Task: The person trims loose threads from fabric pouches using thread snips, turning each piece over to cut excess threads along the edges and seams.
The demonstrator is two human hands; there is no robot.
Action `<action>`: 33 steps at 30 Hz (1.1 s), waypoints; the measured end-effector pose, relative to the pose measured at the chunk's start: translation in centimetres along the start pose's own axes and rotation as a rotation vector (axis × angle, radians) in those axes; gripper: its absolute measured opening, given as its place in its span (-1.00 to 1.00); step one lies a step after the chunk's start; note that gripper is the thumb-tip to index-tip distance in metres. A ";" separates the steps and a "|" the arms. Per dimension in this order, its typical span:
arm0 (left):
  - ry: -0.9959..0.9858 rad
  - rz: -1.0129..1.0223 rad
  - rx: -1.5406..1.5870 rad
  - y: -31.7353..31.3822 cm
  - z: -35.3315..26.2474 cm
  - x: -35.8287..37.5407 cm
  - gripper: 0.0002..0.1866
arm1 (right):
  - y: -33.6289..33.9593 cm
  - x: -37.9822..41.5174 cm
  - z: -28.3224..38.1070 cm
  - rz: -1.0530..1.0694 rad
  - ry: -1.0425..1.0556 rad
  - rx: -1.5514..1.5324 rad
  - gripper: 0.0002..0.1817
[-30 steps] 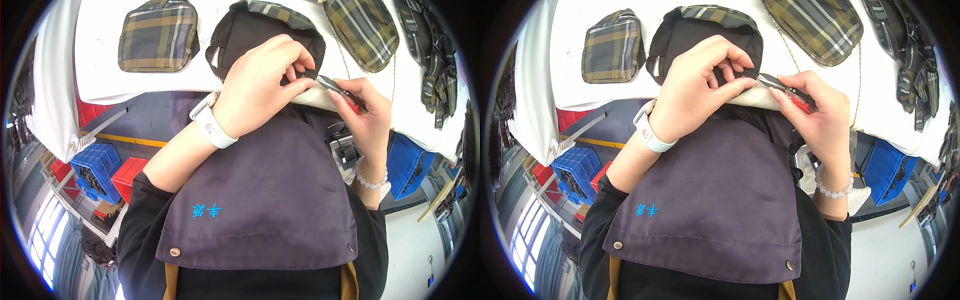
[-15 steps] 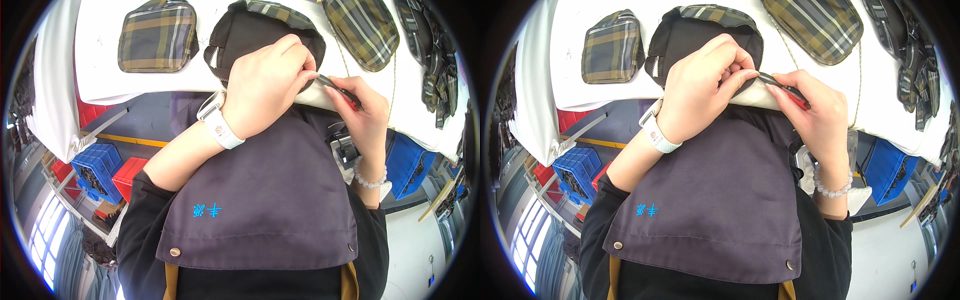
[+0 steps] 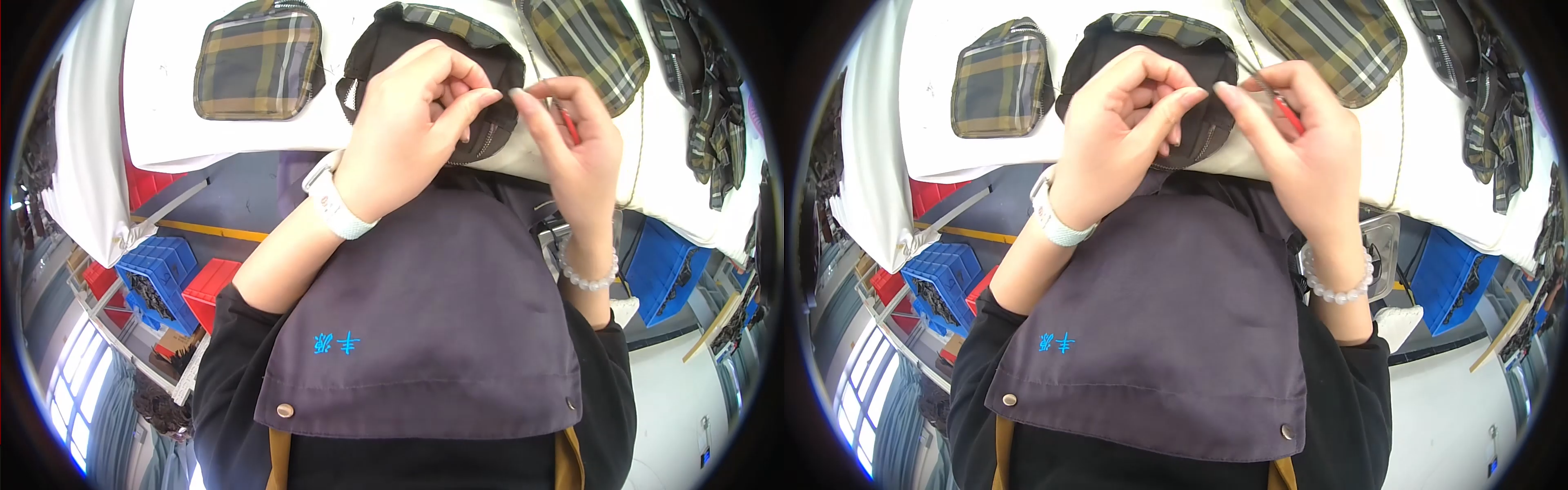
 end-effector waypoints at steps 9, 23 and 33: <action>-0.306 -0.278 -1.023 12.3 -5.0 -1.2 -0.89 | 0.8 -1.0 -0.1 -0.119 0.004 0.042 -0.78; -0.296 0.135 -0.630 6.1 -2.6 -4.0 -0.90 | -0.1 -3.6 0.4 -0.026 0.024 0.023 -0.83; 0.132 0.242 -0.089 5.5 0.0 -2.8 -0.90 | 0.3 -4.0 -0.8 0.280 -0.123 -0.298 -0.84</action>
Point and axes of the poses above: each hand's wrist, its own x-axis away from the middle knuckle, its own y-axis out of the back of the hand, z = x × y, the point moved 7 cm from there along -x, towards the middle knuckle, and after that the axes turned 12 degrees about -y, right-handed, at the moved point
